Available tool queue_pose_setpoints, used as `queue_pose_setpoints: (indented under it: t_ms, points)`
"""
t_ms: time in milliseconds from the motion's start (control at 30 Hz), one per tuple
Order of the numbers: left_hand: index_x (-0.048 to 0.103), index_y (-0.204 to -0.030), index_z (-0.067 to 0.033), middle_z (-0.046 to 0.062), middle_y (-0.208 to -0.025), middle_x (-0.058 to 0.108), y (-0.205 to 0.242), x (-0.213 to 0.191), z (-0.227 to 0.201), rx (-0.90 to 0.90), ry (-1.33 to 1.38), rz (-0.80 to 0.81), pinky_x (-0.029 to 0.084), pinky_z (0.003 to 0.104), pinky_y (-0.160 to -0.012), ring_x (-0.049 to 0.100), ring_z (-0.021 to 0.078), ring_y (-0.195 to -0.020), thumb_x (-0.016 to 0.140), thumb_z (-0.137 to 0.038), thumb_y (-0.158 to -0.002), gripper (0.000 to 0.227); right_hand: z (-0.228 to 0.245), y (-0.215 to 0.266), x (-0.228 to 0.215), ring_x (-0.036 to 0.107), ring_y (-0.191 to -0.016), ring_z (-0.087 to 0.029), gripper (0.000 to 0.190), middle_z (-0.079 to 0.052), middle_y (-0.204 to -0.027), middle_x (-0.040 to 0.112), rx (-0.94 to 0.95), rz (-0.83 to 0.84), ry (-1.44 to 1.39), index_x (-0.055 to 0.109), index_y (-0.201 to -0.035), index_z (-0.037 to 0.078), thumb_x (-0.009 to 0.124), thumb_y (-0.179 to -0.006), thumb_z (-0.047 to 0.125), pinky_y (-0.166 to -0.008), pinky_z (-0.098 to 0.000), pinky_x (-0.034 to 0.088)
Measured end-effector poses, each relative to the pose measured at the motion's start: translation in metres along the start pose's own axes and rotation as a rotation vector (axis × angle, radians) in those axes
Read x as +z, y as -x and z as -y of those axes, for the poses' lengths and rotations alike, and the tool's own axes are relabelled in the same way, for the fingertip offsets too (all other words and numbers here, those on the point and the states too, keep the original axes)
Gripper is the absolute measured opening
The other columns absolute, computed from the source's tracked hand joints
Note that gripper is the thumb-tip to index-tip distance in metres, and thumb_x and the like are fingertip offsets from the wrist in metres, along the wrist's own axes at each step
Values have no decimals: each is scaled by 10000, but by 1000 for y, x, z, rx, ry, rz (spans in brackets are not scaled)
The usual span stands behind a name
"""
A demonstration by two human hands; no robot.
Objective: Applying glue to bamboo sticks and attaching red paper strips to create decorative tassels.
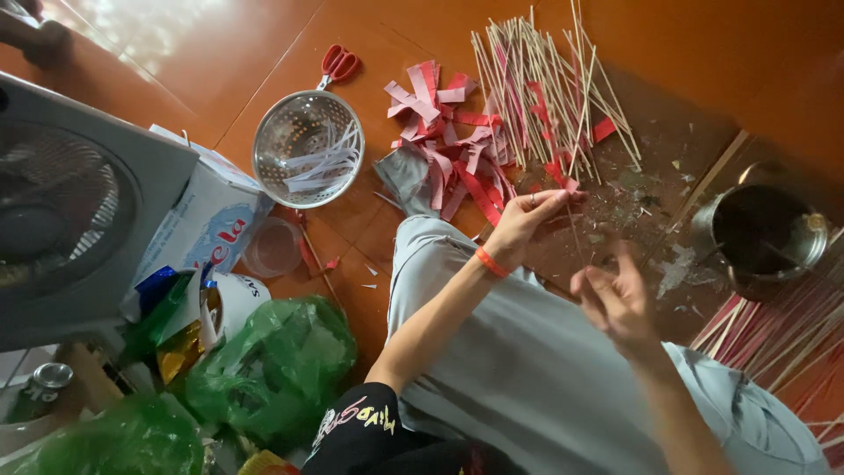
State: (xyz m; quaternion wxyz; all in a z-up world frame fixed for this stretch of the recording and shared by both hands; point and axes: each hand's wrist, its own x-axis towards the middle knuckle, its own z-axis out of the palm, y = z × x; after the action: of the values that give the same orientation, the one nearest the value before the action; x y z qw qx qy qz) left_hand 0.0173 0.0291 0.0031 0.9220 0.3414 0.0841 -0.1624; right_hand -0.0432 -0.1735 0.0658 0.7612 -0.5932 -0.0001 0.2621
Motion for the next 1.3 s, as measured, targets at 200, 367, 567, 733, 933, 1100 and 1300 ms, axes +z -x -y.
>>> queue_pose_setpoints:
  t_ms: [200, 367, 567, 733, 933, 1100, 1300]
  points:
    - [717, -1225, 27, 76, -1201, 733, -15, -37, 23, 158, -70, 53, 551, 333, -959, 682, 170, -1101, 610, -195, -1099, 277, 0, -2, -4, 486, -396, -38, 675, -69, -828, 694, -113, 12, -119, 263, -1612, 154, 556, -1004, 132, -351, -176, 377]
    - [723, -1186, 46, 107, -1167, 746, -14, -36, 20, 241, -52, 31, 563, 350, -978, 702, 186, -1057, 632, -141, -1079, 234, -4, 12, 11, 596, -498, -111, 688, -92, -862, 699, -282, -134, 290, 272, -1603, 118, 612, -1006, 86, -435, -234, 472]
    - [734, -1168, 42, 111, -1159, 749, -5, -28, 11, 237, 9, 28, 562, 354, -978, 707, 187, -1044, 643, -122, -1067, 213, 1, 15, 17, 658, -511, -124, 639, -100, -938, 766, -326, -150, 499, 247, -1623, 90, 551, -1063, 120, -455, -250, 521]
    - [739, -1169, 33, 100, -1179, 740, -1, -26, 8, 227, 6, 29, 551, 348, -1004, 691, 172, -1068, 650, -133, -1065, 215, 1, 14, 15, 672, -503, -130, 636, -116, -963, 779, -364, -98, 542, 205, -1637, 85, 509, -1082, 146, -452, -251, 527]
    - [742, -1113, 31, 113, -1213, 725, -1, -29, 9, 261, 34, 89, 545, 358, -1006, 675, 183, -1088, 665, -128, -1065, 183, 4, 12, 13, 652, -443, -140, 639, -173, -926, 778, -242, 45, 299, 109, -1655, 113, 393, -1099, 247, -410, -258, 509]
    - [742, -1094, 23, 114, -1204, 725, 3, -21, 3, 250, 43, 126, 547, 357, -1004, 680, 188, -1085, 661, -131, -1056, 178, 11, 11, 14, 605, -348, -166, 643, -198, -836, 752, -55, 99, 121, 48, -1634, 161, 349, -1073, 257, -342, -268, 480]
    - [742, -1106, 47, 115, -1194, 727, 5, -19, 2, 259, -63, 122, 539, 352, -1011, 675, 187, -1092, 656, -120, -1081, 189, 20, 10, 17, 549, -329, -153, 575, -186, -770, 733, 6, 130, 52, 176, -1633, 140, 336, -1091, 250, -334, -252, 439]
